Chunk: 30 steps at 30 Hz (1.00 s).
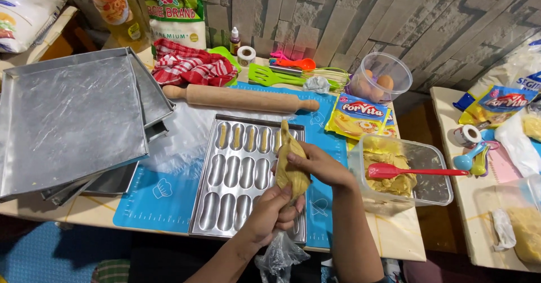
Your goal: The person pipes yellow dough from a plastic bag into the oval cavities of a metal baking tray. They use a red spatula to smooth the dough in the cavities and occasionally refill the piping bag from a container.
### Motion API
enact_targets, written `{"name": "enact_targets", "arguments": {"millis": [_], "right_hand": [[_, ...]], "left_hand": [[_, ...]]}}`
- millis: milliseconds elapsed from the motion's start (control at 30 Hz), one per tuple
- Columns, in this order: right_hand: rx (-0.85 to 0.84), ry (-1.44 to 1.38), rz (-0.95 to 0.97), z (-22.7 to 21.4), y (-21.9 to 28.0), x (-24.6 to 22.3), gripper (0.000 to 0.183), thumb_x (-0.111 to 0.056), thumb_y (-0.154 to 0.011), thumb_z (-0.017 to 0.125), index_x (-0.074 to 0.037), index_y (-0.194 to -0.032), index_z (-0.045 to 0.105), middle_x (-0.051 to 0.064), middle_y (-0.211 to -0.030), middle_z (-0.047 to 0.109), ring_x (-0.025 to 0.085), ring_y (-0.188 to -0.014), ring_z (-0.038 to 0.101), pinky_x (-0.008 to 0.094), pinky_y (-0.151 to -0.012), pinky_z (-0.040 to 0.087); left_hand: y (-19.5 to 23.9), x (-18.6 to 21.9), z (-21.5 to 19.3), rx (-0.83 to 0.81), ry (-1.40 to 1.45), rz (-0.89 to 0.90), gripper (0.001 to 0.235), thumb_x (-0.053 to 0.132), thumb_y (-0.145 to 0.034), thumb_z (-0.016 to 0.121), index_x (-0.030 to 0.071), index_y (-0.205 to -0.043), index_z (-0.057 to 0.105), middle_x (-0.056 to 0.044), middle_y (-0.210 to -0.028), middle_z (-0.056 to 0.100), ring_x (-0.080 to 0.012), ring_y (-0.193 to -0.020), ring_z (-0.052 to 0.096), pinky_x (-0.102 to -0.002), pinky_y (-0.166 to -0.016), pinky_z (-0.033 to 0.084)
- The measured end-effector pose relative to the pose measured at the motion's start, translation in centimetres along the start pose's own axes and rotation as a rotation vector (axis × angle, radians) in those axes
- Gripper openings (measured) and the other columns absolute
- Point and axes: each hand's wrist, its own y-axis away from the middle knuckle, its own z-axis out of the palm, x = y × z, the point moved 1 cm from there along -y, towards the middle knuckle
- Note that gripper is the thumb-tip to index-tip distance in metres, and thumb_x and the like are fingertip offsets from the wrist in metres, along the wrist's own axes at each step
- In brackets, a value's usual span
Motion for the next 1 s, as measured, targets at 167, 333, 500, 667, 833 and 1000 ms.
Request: {"name": "enact_targets", "arguments": {"millis": [167,333,500,667,833,1000], "right_hand": [[0.067,-0.269,0.035,0.4,-0.8,0.8,0.027,-0.02,-0.096,0.066,-0.001,-0.115,0.063,0.013,-0.101,0.074,0.023,-0.092,0.072,0.037,-0.085,0.061],[0.364,0.076,0.319,-0.2,-1.4,0.8,0.039,-0.03,-0.09,0.065,-0.013,-0.125,0.069,0.005,-0.116,0.073,0.016,-0.103,0.067,0.032,-0.09,0.052],[0.538,0.394,0.518,-1.3,-2.2,2.3,0.046,-0.051,-0.1,0.046,-0.014,-0.111,0.071,0.005,-0.106,0.073,0.018,-0.096,0.065,0.036,-0.082,0.046],[0.566,0.465,0.552,-1.1,-2.6,3.1,0.041,-0.046,-0.104,0.043,-0.011,-0.099,0.064,0.009,-0.092,0.066,0.021,-0.08,0.057,0.039,-0.071,0.042],[0.581,0.546,0.588,-0.2,-3.0,3.0,0.037,-0.04,-0.106,0.042,-0.009,-0.093,0.059,0.011,-0.089,0.066,0.024,-0.079,0.057,0.043,-0.068,0.04],[0.582,0.621,0.514,-0.1,-3.3,4.1,0.03,-0.031,-0.105,0.044,-0.007,-0.101,0.062,0.017,-0.095,0.072,0.033,-0.082,0.065,0.047,-0.07,0.044]], "left_hand": [[-2.0,-3.0,0.0,0.086,0.215,-0.005,0.021,0.027,-0.11,0.048,0.009,-0.099,0.046,-0.007,-0.079,0.053,-0.003,-0.045,0.019,-0.019,-0.042,0.014],[-3.4,-4.1,1.1,0.263,0.348,-0.043,0.013,0.018,-0.109,0.043,0.006,-0.107,0.048,-0.009,-0.077,0.052,-0.004,-0.044,0.023,-0.02,-0.042,0.017],[-5.4,-5.2,1.1,0.384,0.221,-0.16,0.016,0.001,-0.095,0.036,0.012,-0.095,0.047,-0.01,-0.076,0.053,-0.0066,-0.046,0.025,-0.022,-0.045,0.02],[-6.5,-5.1,-1.2,0.287,0.022,-0.251,0.01,0.018,-0.109,0.038,0.013,-0.101,0.043,-0.007,-0.072,0.047,-0.008,-0.048,0.026,-0.022,-0.044,0.021],[-6.4,-3.0,-1.4,0.252,-0.184,-0.367,0.018,0.026,-0.11,0.035,0.015,-0.117,0.049,-0.002,-0.072,0.044,-0.0075,-0.052,0.03,-0.021,-0.045,0.023],[-6.4,-1.4,-2.4,0.183,-0.088,-0.475,0.016,0.017,-0.101,0.036,0.016,-0.112,0.047,-0.001,-0.069,0.042,-0.0057,-0.048,0.025,-0.019,-0.042,0.019]]}}
